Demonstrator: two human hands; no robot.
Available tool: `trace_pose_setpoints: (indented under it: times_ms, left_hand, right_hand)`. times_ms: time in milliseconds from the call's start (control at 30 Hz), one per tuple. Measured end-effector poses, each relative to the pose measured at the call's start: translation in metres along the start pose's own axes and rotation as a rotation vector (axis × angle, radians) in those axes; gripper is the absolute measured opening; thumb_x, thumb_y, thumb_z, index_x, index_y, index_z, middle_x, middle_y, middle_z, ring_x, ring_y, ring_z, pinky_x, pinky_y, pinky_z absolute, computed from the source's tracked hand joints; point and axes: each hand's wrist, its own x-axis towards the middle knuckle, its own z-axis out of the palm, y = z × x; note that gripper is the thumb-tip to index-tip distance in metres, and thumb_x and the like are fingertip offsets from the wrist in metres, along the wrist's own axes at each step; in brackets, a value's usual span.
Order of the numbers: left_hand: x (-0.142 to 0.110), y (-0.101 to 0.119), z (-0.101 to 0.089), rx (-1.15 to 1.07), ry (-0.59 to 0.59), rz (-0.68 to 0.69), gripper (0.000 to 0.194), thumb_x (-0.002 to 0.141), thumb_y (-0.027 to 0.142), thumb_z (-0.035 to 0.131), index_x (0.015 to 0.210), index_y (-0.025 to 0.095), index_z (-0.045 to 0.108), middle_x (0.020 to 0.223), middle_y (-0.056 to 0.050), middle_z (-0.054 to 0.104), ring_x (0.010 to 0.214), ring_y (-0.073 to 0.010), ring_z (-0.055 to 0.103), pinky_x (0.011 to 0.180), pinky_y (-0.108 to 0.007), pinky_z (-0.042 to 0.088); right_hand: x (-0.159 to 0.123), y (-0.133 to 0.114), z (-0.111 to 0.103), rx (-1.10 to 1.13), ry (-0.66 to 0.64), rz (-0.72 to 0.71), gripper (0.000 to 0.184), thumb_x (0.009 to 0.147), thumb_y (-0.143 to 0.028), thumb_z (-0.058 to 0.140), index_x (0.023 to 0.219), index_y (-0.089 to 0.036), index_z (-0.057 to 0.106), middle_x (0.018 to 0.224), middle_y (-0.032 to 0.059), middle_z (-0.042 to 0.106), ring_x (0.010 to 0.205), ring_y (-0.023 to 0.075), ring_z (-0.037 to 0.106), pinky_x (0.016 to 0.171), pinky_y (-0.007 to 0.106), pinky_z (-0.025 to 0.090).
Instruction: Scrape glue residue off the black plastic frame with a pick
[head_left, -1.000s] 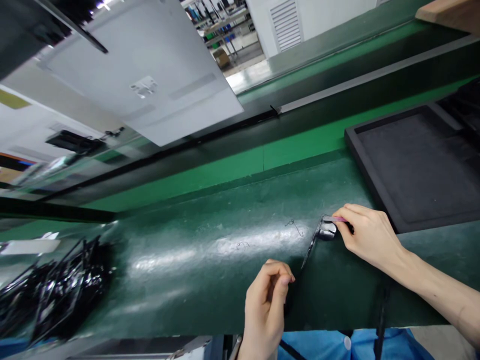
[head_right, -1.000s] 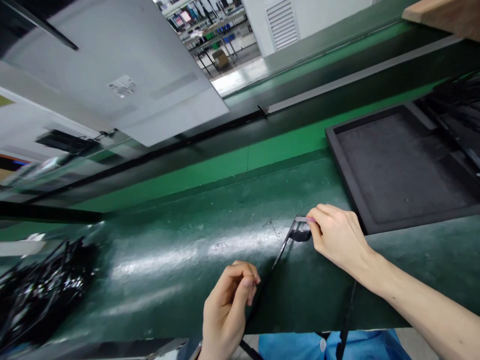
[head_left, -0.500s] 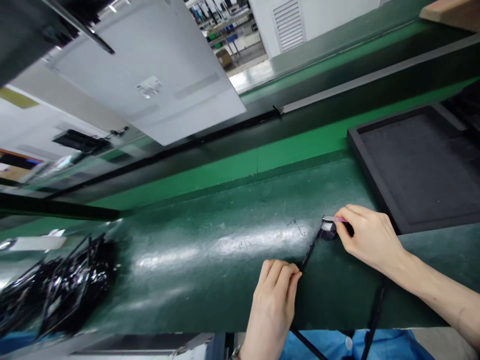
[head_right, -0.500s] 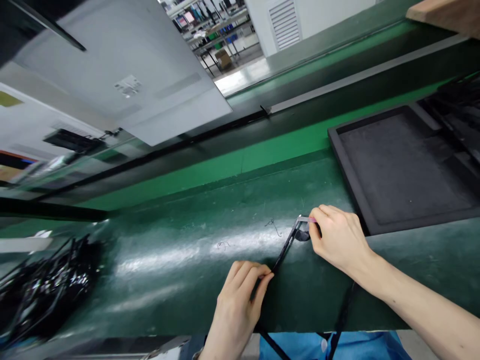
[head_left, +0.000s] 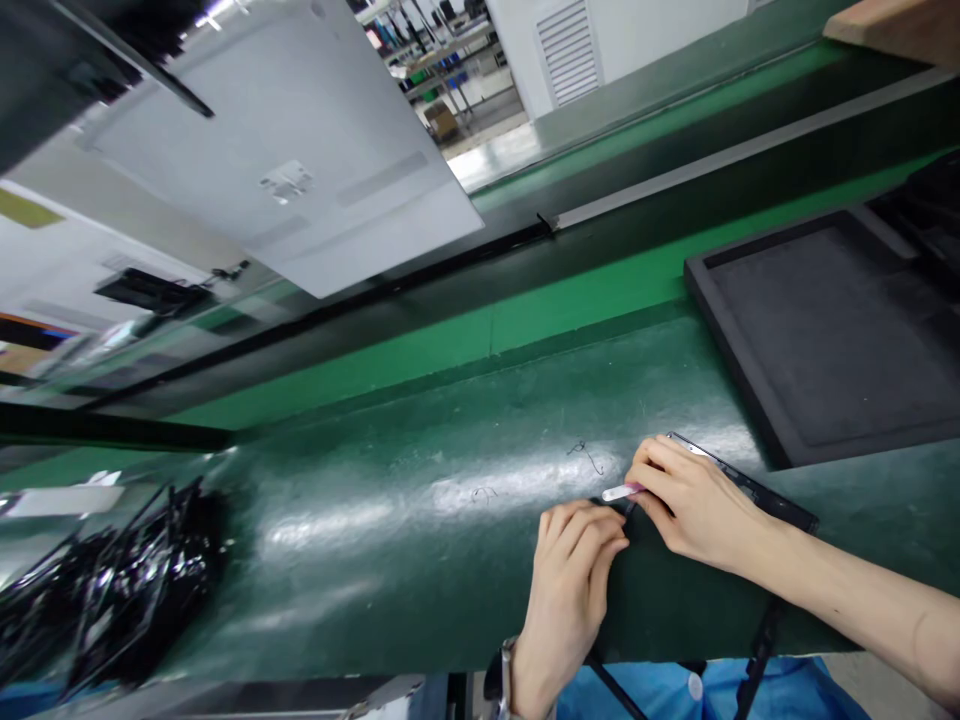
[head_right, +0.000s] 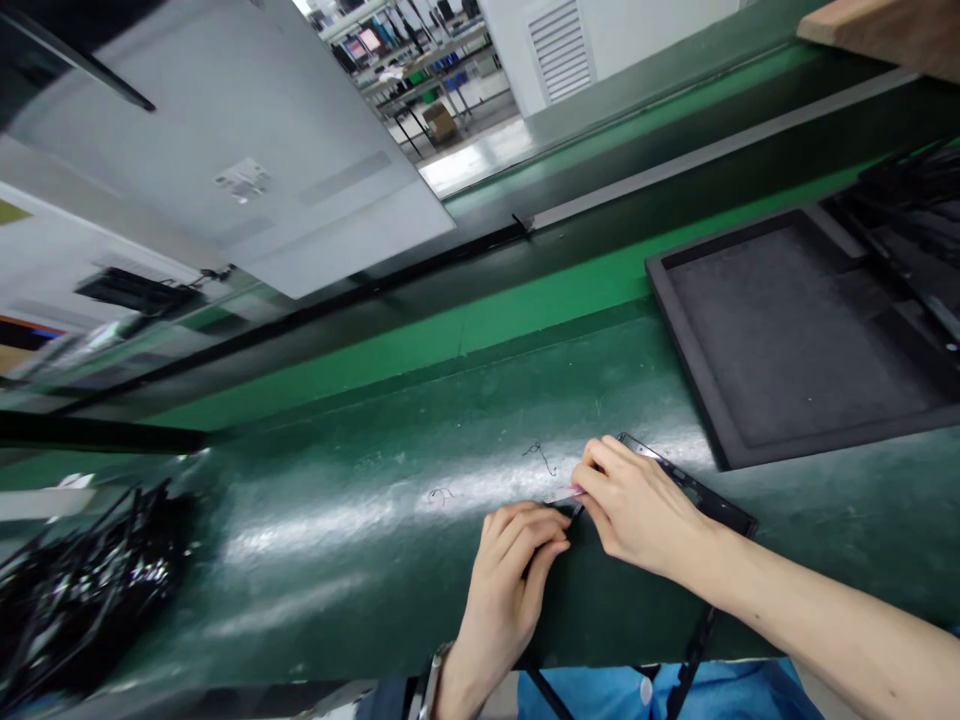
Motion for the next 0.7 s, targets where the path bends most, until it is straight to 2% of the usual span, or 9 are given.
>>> trace_pose_setpoints:
  times_ms: [100, 233, 367, 433, 500, 567, 633, 700]
  left_hand:
    - [-0.005, -0.004, -0.005, -0.162, -0.068, -0.107, 0.02, 0.11, 0.01, 0.047, 0.1, 0.022, 0.06, 0.098, -0.003, 0.069, 0.093, -0.0198, 0.06, 0.087, -0.034, 0.048]
    - [-0.017, -0.003, -0.03, -0.224, -0.231, -0.206, 0.018, 0.113, 0.017, 0.045, 0.101, 0.024, 0.056, 0.097, -0.002, 0.063, 0.091, -0.0187, 0.058, 0.089, -0.033, 0.047]
    - [-0.028, -0.006, -0.049, -0.247, -0.351, -0.171, 0.016, 0.112, 0.017, 0.05, 0.099, 0.024, 0.056, 0.096, -0.001, 0.062, 0.09, -0.0167, 0.06, 0.085, -0.029, 0.049]
    - [-0.029, -0.008, -0.046, -0.208, -0.314, -0.157, 0.014, 0.112, 0.016, 0.051, 0.101, 0.024, 0.057, 0.098, -0.001, 0.062, 0.09, -0.016, 0.062, 0.082, -0.027, 0.051]
    - [-0.027, -0.009, -0.039, -0.101, -0.252, -0.16, 0.012, 0.112, 0.015, 0.052, 0.113, 0.024, 0.059, 0.101, -0.002, 0.063, 0.091, -0.0168, 0.063, 0.081, -0.028, 0.052]
    - [-0.024, -0.009, -0.033, 0.057, -0.215, -0.125, 0.018, 0.112, 0.015, 0.051, 0.124, 0.024, 0.06, 0.104, -0.003, 0.063, 0.092, -0.0195, 0.063, 0.083, -0.032, 0.054]
    - [-0.02, -0.007, -0.032, 0.199, -0.205, -0.066, 0.017, 0.111, 0.015, 0.05, 0.121, 0.023, 0.062, 0.103, -0.004, 0.063, 0.09, -0.0217, 0.061, 0.082, -0.035, 0.054]
    - [-0.017, -0.005, -0.035, 0.236, -0.205, -0.023, 0.016, 0.111, 0.014, 0.049, 0.11, 0.022, 0.063, 0.101, -0.005, 0.063, 0.086, -0.0217, 0.059, 0.08, -0.036, 0.053]
  right_hand:
    - [0.0, 0.0, -0.001, 0.003, -0.002, 0.002, 0.017, 0.104, -0.006, 0.051, 0.094, -0.017, 0.059, 0.099, 0.0056, 0.056, 0.088, 0.0224, 0.051, 0.071, 0.037, 0.044]
    - [0.0, 0.0, -0.001, 0.015, -0.002, 0.015, 0.016, 0.104, -0.007, 0.055, 0.093, -0.017, 0.059, 0.098, 0.0052, 0.056, 0.088, 0.0222, 0.051, 0.072, 0.037, 0.044]
    - [-0.001, -0.001, 0.001, 0.024, -0.021, 0.018, 0.015, 0.103, -0.005, 0.056, 0.095, -0.017, 0.06, 0.1, 0.0051, 0.056, 0.089, 0.0222, 0.051, 0.072, 0.038, 0.043]
    - [-0.001, -0.002, 0.002, 0.016, -0.032, 0.008, 0.015, 0.102, -0.004, 0.056, 0.096, -0.017, 0.06, 0.101, 0.0051, 0.056, 0.09, 0.0224, 0.052, 0.072, 0.038, 0.043]
    - [-0.001, -0.002, 0.002, 0.003, -0.036, 0.001, 0.015, 0.101, -0.004, 0.057, 0.095, -0.017, 0.059, 0.1, 0.005, 0.056, 0.09, 0.0225, 0.051, 0.072, 0.038, 0.043]
    - [0.0, -0.002, 0.002, 0.001, -0.034, -0.003, 0.015, 0.102, -0.004, 0.056, 0.094, -0.018, 0.058, 0.1, 0.005, 0.056, 0.09, 0.0223, 0.051, 0.072, 0.037, 0.043]
    - [0.0, -0.002, 0.002, 0.009, -0.031, -0.002, 0.016, 0.102, -0.005, 0.056, 0.094, -0.018, 0.058, 0.1, 0.0049, 0.056, 0.089, 0.0221, 0.051, 0.073, 0.037, 0.043]
    - [0.001, -0.002, 0.001, 0.011, -0.03, -0.003, 0.016, 0.103, -0.005, 0.055, 0.094, -0.018, 0.057, 0.1, 0.0046, 0.056, 0.089, 0.0219, 0.051, 0.073, 0.037, 0.043]
